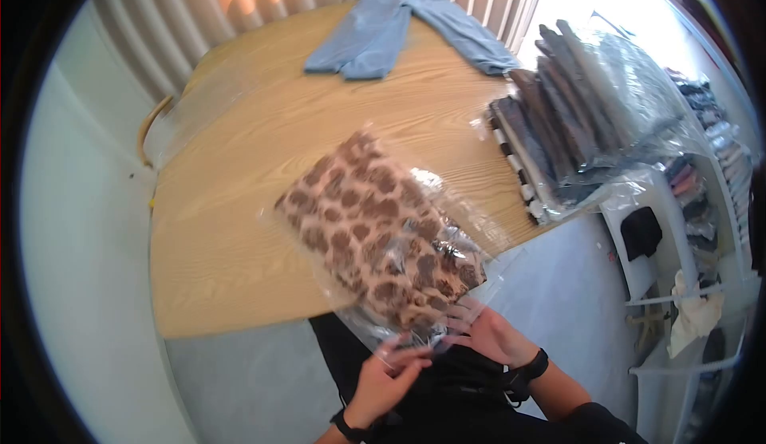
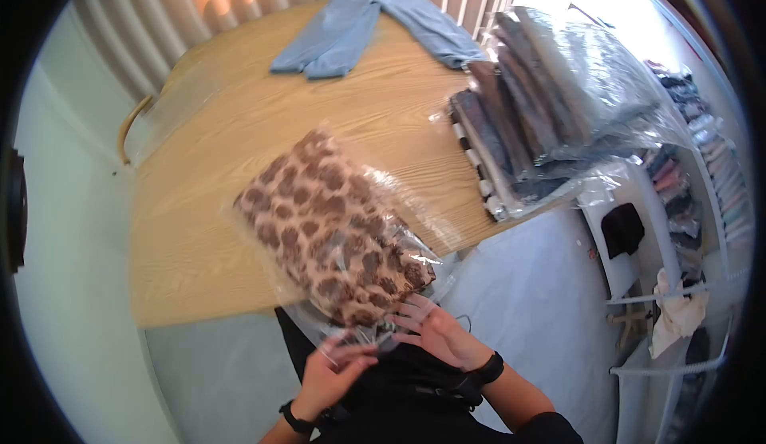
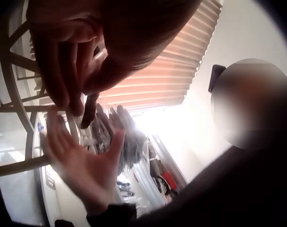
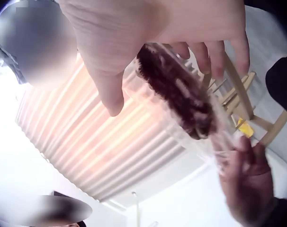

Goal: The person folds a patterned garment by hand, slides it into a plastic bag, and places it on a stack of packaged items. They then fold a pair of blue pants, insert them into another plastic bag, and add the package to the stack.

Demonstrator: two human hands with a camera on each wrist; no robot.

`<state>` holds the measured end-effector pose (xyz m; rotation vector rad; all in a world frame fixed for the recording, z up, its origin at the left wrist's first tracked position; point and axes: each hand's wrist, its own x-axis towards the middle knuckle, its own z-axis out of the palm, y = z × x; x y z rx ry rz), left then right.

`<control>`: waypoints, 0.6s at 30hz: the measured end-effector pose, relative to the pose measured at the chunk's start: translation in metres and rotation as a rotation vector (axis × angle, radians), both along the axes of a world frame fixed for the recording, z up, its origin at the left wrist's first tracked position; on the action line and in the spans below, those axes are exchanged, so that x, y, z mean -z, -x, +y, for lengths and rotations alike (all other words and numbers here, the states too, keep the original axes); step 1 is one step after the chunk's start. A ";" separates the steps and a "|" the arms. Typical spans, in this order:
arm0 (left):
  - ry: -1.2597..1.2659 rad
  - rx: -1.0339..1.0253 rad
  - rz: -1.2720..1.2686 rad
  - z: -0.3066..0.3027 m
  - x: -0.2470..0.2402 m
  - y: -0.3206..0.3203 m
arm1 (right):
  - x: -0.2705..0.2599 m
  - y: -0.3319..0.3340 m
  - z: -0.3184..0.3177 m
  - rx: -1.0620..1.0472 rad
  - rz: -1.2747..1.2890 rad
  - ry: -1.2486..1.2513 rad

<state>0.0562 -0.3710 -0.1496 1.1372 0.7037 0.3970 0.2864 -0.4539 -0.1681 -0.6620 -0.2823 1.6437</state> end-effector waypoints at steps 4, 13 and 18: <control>-0.269 0.650 0.150 0.007 -0.027 -0.009 | -0.032 -0.016 0.017 0.152 -0.114 0.118; -0.169 0.383 -0.215 0.079 -0.091 0.054 | -0.051 0.000 0.047 0.250 -0.566 -0.104; -0.372 -0.133 -0.103 0.081 -0.084 0.069 | -0.101 -0.040 0.020 -0.035 -0.542 -0.200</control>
